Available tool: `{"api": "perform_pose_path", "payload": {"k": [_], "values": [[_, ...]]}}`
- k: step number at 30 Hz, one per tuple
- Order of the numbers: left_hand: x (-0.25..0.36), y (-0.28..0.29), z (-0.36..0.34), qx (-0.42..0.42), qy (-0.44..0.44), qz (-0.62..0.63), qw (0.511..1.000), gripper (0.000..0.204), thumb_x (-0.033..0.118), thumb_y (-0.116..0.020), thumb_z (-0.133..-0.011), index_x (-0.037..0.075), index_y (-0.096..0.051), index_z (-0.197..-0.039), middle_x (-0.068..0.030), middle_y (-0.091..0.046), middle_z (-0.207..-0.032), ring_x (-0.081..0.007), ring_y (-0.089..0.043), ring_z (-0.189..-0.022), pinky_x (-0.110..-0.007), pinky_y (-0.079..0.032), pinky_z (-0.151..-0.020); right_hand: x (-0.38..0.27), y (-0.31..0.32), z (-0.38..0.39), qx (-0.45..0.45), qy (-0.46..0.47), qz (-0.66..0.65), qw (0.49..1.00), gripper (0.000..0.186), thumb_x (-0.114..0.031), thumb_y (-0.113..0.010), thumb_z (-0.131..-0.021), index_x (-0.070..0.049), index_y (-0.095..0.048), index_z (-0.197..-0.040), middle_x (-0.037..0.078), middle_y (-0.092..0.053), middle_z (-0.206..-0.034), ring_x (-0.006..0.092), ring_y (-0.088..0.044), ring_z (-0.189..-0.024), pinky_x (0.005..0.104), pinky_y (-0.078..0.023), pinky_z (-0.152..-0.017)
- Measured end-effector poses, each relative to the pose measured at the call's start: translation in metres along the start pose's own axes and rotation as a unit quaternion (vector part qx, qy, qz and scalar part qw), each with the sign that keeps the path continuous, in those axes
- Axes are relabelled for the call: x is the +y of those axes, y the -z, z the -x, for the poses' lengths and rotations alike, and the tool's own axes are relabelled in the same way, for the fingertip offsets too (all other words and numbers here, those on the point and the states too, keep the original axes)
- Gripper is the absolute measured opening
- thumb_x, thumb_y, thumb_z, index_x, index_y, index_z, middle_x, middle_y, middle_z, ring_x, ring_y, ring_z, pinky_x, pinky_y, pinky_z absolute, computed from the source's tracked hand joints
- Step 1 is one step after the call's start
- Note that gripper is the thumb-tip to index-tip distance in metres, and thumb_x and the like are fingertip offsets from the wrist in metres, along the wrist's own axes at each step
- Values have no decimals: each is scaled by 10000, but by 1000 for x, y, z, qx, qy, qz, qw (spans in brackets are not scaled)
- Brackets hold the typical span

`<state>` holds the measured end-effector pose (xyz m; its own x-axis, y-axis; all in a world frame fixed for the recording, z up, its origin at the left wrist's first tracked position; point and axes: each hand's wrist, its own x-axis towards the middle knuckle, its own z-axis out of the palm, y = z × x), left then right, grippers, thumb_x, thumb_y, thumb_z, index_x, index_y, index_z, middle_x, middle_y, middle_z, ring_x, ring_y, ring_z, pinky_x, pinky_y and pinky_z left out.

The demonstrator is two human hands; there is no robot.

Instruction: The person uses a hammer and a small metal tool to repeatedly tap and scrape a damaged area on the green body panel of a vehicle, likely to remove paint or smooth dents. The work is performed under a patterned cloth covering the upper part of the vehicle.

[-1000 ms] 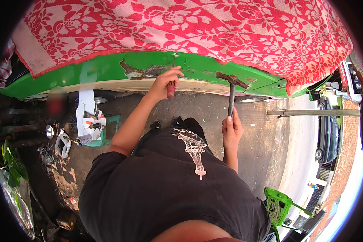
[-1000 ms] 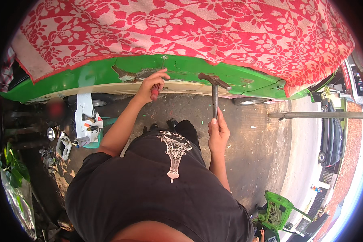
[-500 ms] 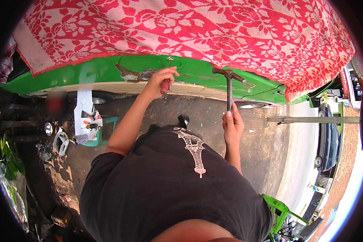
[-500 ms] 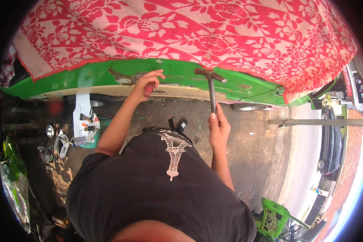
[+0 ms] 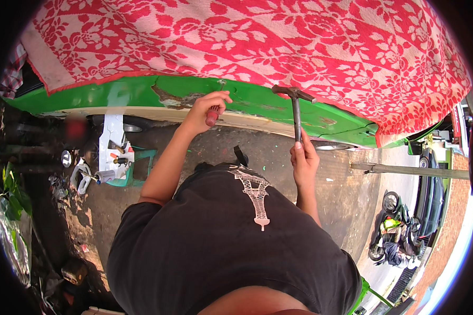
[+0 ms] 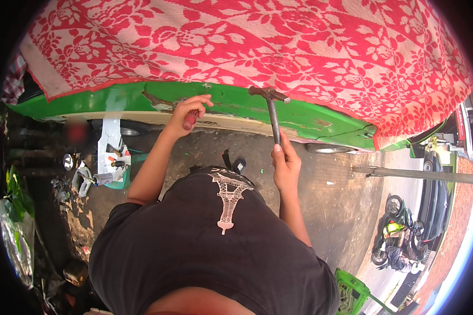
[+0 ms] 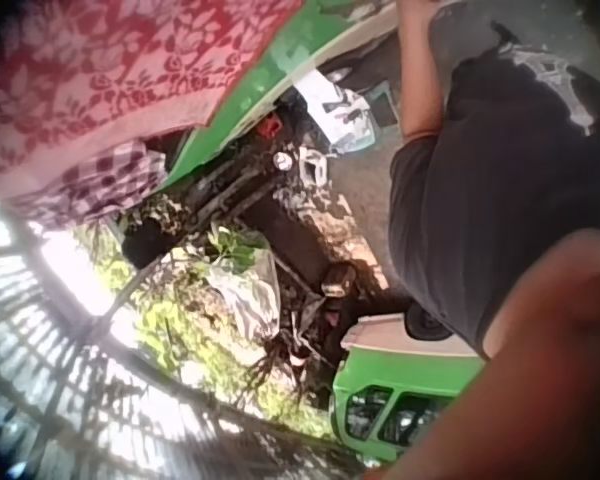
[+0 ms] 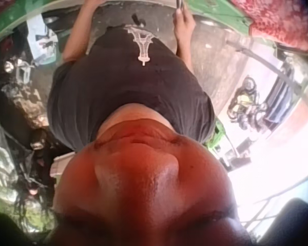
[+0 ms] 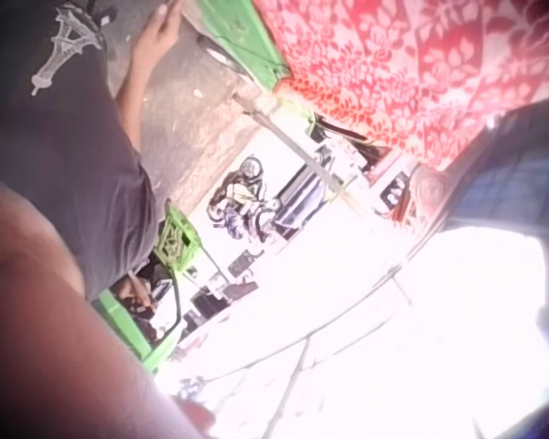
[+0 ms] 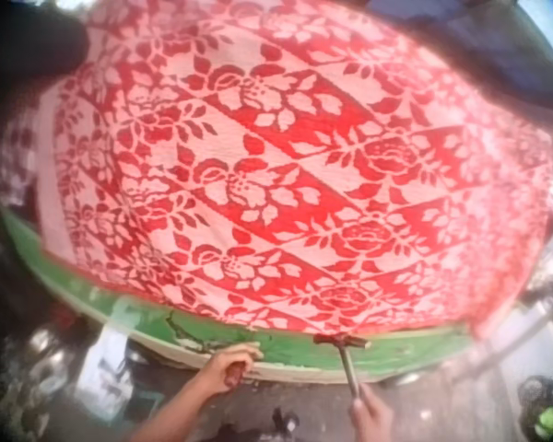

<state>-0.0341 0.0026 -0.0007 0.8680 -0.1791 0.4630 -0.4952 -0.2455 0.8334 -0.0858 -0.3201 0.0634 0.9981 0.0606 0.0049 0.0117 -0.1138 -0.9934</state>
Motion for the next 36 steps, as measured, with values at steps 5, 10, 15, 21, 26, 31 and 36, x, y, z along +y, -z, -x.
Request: {"api": "perform_pose_path", "payload": {"k": [5, 10, 15, 21, 26, 31, 36], "values": [[8, 6, -1, -8, 53, 5, 999, 205, -160, -536, -708, 20, -448, -752, -125, -663, -1088, -325, -606, -1189, -395, -473, -966, -2, -5, -3, -21, -14, 5, 1000, 455, -146, -581, -987, -44, -508, -1425, -46, -492, -759, 30, -414, -630, 187, -340, -551], [2, 6, 7, 29, -11, 21, 999, 174, -137, -524, -728, 19, -449, -746, -125, -666, -1076, -331, -608, -1182, -408, -474, -970, -1, -15, 3, -26, -17, 12, 999, 454, -150, -579, -990, -51, -508, -1427, -49, -491, -755, 29, -411, -626, 189, -340, -549], [-5, 6, 5, 8, -30, 47, 998, 171, -68, -596, -721, 23, -456, -760, -118, -663, -1092, -335, -602, -1194, -404, -485, -948, 0, -26, 12, -19, -23, -2, 1000, 453, -149, -575, -991, -55, -507, -1429, -49, -491, -755, 29, -411, -625, 187, -343, -551], [-21, 4, 8, -7, -47, 49, 998, 207, -51, -640, -695, 29, -464, -769, -111, -664, -1099, -331, -602, -1196, -391, -492, -931, 8, -39, 30, 0, -30, 3, 1000, 464, -94, -541, -997, -24, -460, -1449, -32, -465, -740, 41, -401, -609, 188, -319, -525], [-25, 7, 5, -18, -58, 38, 997, 235, -78, -644, -664, 33, -470, -776, -107, -665, -1098, -333, -604, -1192, -392, -492, -933, 6, -46, 42, 18, -39, -3, 999, 452, -129, -571, -991, -25, -495, -1425, -45, -482, -742, 30, -404, -614, 187, -327, -538], [-18, 9, 1, -30, -67, 35, 997, 261, -107, -633, -632, 31, -476, -788, -109, -659, -1097, -330, -603, -1194, -385, -494, -927, 8, -47, 48, 28, -35, -22, 999, 446, -137, -582, -986, -22, -513, -1411, -51, -490, -745, 25, -408, -622, 187, -330, -544], [-18, 6, 7, -31, -41, 8, 999, 286, -115, -648, -624, 32, -540, -844, -105, -655, -1101, -319, -607, -1186, -407, -502, -935, 8, -51, 48, 19, -26, -29, 999, 454, -81, -541, -996, -3, -465, -1437, -43, -455, -748, 26, -385, -590, 174, -294, -502]]}}
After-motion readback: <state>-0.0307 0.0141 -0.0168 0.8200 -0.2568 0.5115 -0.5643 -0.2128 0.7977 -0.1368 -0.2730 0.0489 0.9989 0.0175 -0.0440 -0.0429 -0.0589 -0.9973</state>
